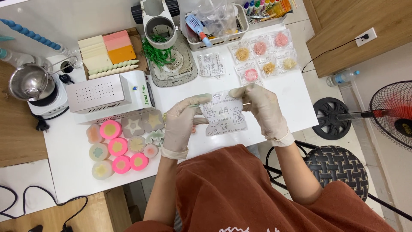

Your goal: The person wearing gloves picks up decorative soaps one at a time, places each into a clear plastic bag, and seals the bag, setting finished bags on the table. They also handle printed paper labels and place packaged soaps with the other finished bags on the worktable.

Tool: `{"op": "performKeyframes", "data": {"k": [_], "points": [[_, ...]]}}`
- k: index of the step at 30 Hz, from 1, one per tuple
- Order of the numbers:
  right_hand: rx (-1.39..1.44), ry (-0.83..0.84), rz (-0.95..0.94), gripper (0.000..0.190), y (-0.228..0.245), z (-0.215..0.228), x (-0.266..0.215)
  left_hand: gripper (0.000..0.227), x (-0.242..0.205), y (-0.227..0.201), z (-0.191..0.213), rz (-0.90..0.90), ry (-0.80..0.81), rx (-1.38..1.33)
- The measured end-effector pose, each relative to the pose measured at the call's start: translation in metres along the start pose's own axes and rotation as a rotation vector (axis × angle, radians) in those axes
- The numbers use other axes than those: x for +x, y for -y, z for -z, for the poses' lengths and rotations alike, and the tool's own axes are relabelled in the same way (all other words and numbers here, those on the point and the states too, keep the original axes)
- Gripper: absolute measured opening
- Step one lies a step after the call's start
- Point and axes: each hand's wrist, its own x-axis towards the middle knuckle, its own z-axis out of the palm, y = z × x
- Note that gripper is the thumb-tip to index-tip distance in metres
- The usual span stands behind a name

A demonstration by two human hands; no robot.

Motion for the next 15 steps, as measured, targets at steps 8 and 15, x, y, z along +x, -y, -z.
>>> {"op": "performKeyframes", "data": {"k": [8,15], "points": [[0.026,-0.085,0.054,0.034,0.0,-0.012,-0.001,0.028,0.005,0.015,-0.009,0.02,-0.12,0.171],[-0.658,-0.178,0.559,0.029,-0.008,-0.03,-0.016,0.045,0.017,0.052,-0.03,-0.13,-0.011,-0.184]]}}
